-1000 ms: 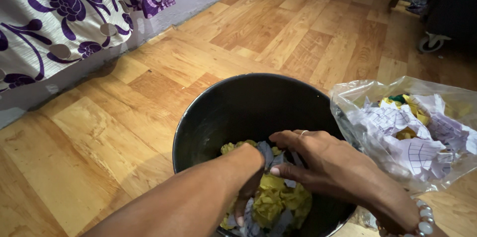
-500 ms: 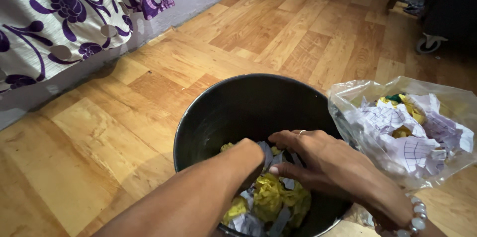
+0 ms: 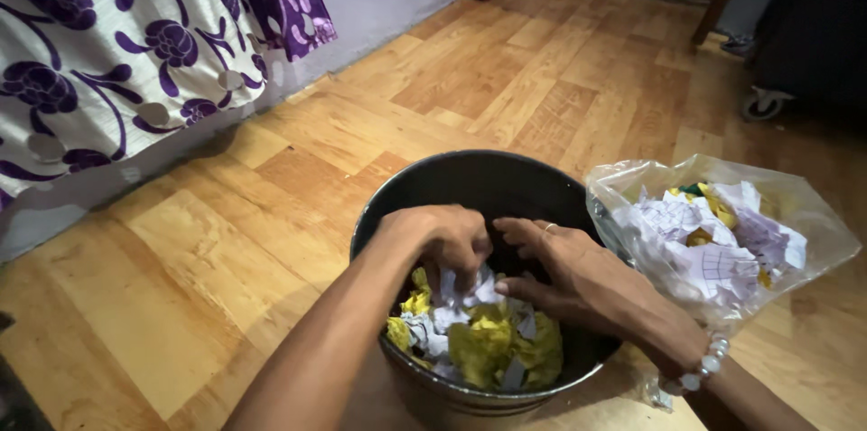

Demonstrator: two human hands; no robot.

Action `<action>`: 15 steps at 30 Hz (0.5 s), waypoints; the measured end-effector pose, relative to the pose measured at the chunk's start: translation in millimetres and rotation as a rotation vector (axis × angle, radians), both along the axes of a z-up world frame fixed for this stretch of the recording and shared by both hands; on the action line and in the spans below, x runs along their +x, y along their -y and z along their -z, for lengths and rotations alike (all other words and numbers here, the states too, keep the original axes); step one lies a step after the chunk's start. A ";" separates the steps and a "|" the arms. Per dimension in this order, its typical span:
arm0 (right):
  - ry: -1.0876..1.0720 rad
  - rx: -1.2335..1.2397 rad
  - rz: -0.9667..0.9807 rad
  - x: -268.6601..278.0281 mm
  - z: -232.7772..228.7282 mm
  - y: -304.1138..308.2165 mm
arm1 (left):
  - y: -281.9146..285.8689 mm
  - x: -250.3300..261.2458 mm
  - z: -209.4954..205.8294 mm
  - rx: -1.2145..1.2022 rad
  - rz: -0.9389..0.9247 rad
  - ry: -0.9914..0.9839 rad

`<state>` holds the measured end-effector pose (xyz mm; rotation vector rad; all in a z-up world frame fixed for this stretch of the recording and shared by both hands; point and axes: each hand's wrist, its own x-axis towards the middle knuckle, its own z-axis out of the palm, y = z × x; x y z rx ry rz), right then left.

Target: The person transfers crumpled paper and plastic wrappers from a metal bucket into a clear plastic bag. They handle items one by one, occasionally unfolding or compressing them before placing them into the bag.

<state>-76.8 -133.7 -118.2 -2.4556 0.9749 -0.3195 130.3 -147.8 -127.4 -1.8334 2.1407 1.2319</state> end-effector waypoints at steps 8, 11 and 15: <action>0.148 0.135 0.021 12.1 -25.6 -25.0 | -42.9 12.9 -18.5 -0.525 -0.217 -0.497; 0.166 0.185 0.150 18.4 -36.6 -33.5 | -52.6 16.8 -23.1 -0.555 -0.268 -0.709; 0.353 0.288 0.136 26.1 -40.9 -32.9 | -64.5 22.5 -34.3 -0.754 -0.279 -0.695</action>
